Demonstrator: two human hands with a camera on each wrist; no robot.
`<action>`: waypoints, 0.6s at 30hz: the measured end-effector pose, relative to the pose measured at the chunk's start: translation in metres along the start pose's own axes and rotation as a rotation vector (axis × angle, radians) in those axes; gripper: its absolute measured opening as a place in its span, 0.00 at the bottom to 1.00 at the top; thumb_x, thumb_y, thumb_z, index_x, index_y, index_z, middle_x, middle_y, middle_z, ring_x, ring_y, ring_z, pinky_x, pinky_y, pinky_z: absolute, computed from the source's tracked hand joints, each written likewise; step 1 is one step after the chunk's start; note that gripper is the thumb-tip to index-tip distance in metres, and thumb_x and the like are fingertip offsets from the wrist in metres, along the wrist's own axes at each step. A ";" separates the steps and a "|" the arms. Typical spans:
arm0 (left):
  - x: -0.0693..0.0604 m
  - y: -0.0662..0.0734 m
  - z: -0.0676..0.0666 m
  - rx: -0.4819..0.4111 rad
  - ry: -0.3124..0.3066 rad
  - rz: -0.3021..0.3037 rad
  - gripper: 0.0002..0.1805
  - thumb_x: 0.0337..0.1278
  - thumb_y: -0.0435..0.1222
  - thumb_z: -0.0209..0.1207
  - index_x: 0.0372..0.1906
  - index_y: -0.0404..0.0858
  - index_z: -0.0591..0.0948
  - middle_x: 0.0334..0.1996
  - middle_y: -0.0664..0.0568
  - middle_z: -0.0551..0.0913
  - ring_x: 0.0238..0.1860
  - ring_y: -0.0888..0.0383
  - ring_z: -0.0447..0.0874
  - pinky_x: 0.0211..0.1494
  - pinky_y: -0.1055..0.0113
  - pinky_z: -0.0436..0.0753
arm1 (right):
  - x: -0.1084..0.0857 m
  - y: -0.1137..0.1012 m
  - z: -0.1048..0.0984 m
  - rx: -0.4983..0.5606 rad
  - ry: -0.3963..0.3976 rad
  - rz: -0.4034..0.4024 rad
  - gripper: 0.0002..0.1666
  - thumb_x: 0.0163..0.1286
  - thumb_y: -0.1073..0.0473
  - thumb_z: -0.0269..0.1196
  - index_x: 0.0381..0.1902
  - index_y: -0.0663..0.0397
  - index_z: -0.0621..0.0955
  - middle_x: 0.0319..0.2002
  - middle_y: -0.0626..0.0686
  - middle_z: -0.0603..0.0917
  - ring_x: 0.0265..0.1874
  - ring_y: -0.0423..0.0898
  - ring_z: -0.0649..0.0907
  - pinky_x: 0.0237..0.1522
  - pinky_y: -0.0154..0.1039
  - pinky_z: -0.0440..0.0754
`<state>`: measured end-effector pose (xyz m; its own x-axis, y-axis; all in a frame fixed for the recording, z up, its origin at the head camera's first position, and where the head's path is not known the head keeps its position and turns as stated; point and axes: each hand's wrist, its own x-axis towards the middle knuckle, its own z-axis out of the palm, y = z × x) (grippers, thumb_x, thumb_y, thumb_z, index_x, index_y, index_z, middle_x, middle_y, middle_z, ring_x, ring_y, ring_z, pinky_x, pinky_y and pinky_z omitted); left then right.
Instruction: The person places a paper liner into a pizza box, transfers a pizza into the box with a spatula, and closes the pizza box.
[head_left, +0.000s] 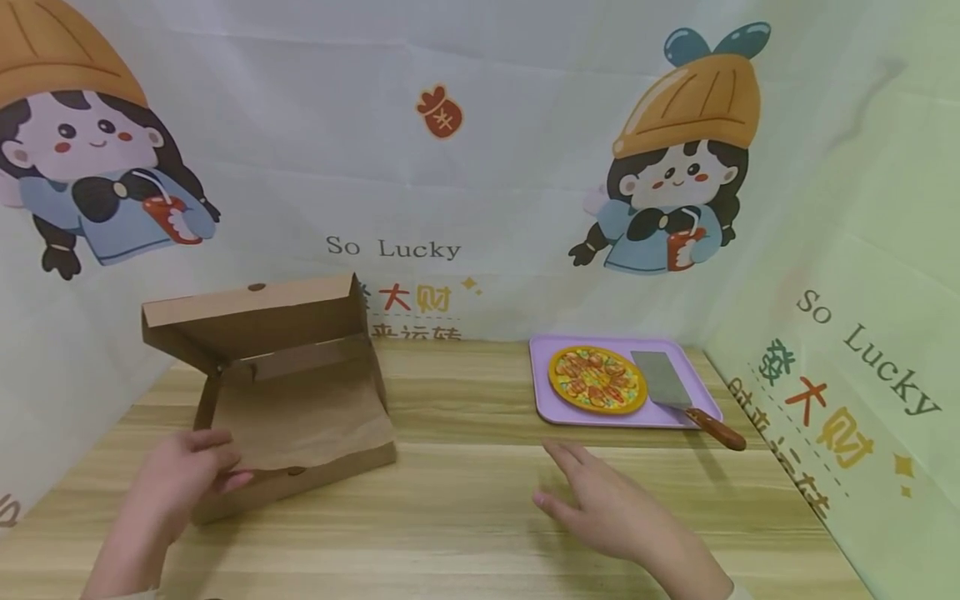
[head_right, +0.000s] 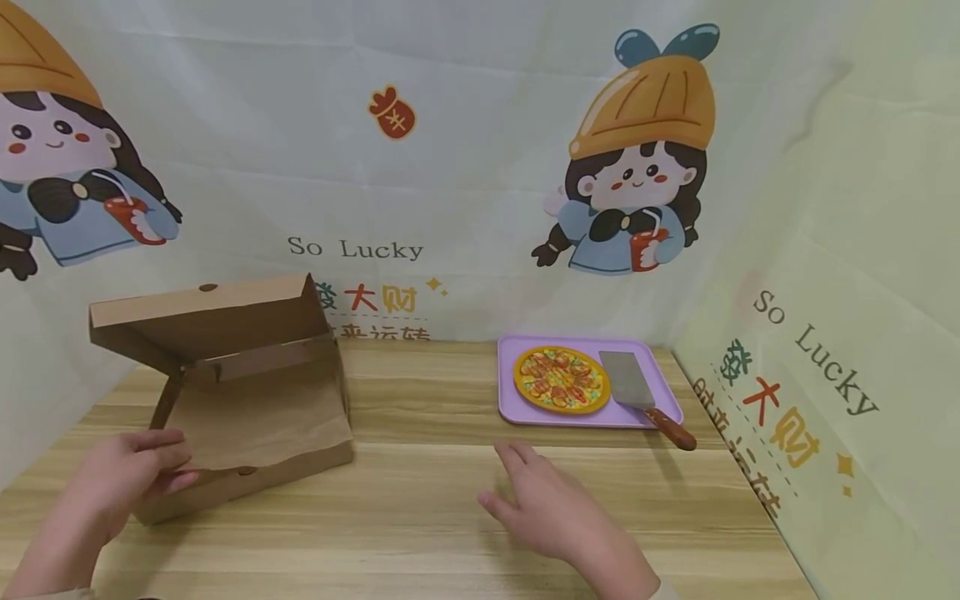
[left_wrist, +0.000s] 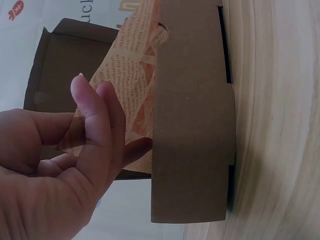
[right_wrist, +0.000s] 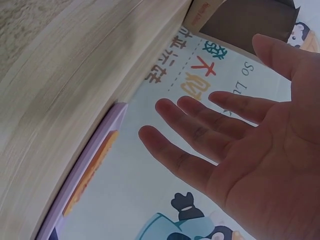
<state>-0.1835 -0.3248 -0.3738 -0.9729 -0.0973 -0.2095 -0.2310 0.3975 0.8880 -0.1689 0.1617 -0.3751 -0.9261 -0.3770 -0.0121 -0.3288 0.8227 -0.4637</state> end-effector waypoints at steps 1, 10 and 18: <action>0.002 0.000 0.000 -0.006 -0.001 -0.005 0.34 0.81 0.28 0.43 0.77 0.11 0.46 0.76 0.10 0.48 0.34 0.76 0.88 0.47 0.76 0.90 | 0.000 0.000 0.000 0.001 0.000 0.003 0.44 0.78 0.41 0.65 0.81 0.59 0.67 0.80 0.65 0.69 0.78 0.66 0.71 0.79 0.67 0.68; 0.019 -0.004 0.000 -0.002 -0.016 -0.047 0.37 0.79 0.27 0.47 0.77 0.11 0.44 0.76 0.11 0.48 0.32 0.74 0.87 0.44 0.74 0.90 | -0.001 0.000 -0.001 0.008 -0.025 0.005 0.44 0.78 0.41 0.64 0.81 0.59 0.67 0.80 0.66 0.68 0.79 0.67 0.70 0.78 0.68 0.68; 0.033 -0.007 -0.001 0.428 0.090 0.069 0.41 0.59 0.26 0.56 0.73 0.10 0.57 0.69 0.12 0.66 0.49 0.35 0.90 0.57 0.43 0.88 | -0.001 0.002 -0.001 0.005 -0.034 0.025 0.43 0.78 0.40 0.65 0.80 0.58 0.69 0.79 0.66 0.69 0.78 0.66 0.71 0.77 0.68 0.70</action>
<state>-0.2143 -0.3316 -0.3870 -0.9864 -0.1292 -0.1020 -0.1644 0.7459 0.6455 -0.1687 0.1643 -0.3757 -0.9272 -0.3708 -0.0538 -0.3049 0.8301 -0.4669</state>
